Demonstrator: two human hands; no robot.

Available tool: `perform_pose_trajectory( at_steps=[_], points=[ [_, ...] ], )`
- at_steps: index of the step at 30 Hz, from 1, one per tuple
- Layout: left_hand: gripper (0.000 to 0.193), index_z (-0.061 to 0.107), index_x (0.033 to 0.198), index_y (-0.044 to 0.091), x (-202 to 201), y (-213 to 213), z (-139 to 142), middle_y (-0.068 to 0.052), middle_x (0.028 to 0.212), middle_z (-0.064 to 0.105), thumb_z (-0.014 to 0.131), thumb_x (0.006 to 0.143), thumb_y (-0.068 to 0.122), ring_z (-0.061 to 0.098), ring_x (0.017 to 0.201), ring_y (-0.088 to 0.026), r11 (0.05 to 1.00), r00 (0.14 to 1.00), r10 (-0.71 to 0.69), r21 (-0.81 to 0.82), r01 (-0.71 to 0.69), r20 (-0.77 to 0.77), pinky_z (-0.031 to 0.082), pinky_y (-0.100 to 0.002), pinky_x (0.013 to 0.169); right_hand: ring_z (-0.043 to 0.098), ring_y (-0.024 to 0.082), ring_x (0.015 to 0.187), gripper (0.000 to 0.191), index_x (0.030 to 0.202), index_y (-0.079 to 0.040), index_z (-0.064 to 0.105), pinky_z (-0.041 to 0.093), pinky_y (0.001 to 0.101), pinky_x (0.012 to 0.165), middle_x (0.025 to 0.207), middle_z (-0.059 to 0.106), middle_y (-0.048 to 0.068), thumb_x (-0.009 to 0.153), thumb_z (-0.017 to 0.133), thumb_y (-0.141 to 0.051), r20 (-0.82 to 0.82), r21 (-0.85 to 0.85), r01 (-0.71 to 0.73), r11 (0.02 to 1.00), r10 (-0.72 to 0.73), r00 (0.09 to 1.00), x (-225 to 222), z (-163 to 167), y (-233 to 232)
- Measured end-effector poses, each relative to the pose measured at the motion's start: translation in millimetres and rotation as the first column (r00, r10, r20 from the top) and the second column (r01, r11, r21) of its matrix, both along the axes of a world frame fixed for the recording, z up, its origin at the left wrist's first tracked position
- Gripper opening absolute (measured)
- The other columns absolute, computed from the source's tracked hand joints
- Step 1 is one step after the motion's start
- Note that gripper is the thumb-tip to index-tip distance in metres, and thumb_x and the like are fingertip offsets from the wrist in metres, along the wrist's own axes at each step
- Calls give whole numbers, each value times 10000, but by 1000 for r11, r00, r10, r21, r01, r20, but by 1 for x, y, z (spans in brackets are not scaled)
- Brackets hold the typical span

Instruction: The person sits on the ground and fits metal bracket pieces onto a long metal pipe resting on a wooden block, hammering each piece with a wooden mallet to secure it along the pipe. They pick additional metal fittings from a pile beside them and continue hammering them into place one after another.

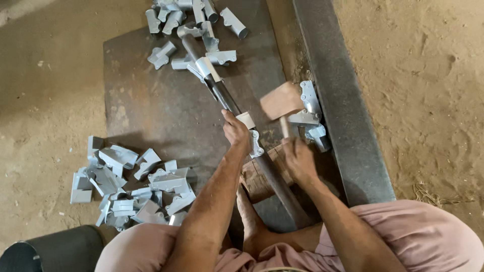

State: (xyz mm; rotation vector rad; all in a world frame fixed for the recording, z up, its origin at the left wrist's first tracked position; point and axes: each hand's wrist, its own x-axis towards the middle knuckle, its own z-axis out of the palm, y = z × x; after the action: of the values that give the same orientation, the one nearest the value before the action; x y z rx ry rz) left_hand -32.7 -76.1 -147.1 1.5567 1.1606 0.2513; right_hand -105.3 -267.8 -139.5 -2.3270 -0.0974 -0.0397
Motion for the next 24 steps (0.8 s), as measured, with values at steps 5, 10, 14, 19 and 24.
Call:
perform_pose_trajectory(
  at_steps=[5,10,14,19,24],
  points=[
    [888,655,1226,-37,-5,7,-18,-176,1034,690,322,957,741,655,905,-329,958,995,65,-283,-41,78,525,-448,778,577,233,623,402,1172,42,505,499,384,556,746,602,120,1099,485,-353,198,280,-42,959,-14,980,0,11,-3],
    [754,613,1183,68,-2,14,-32,-81,1001,680,387,949,748,655,843,-244,844,973,179,-532,-75,147,543,-420,745,629,251,549,372,1139,25,567,504,477,464,739,670,111,1042,476,-322,-530,211,75,975,50,847,0,29,-5],
    [693,663,1067,69,-2,16,-34,-77,858,659,391,990,702,646,737,-232,768,966,192,-640,-39,171,543,-429,666,634,295,612,388,1162,19,582,512,442,560,762,644,178,1107,439,-337,57,273,-65,960,51,997,-1,36,-8],
    [638,666,1027,41,-4,18,-26,-109,761,655,376,1044,610,641,640,-257,694,959,138,-715,84,247,566,-440,585,685,273,645,425,1132,19,604,541,422,563,762,672,184,1042,501,-384,-275,23,-141,990,142,951,-1,33,-8],
    [503,632,1012,68,-4,17,-25,-120,761,636,368,1035,496,660,642,-293,493,912,158,-830,261,380,620,-504,610,559,296,570,395,1053,37,521,491,408,469,753,554,238,1077,484,-356,-52,340,-27,940,48,997,0,30,-5]
  ],
)
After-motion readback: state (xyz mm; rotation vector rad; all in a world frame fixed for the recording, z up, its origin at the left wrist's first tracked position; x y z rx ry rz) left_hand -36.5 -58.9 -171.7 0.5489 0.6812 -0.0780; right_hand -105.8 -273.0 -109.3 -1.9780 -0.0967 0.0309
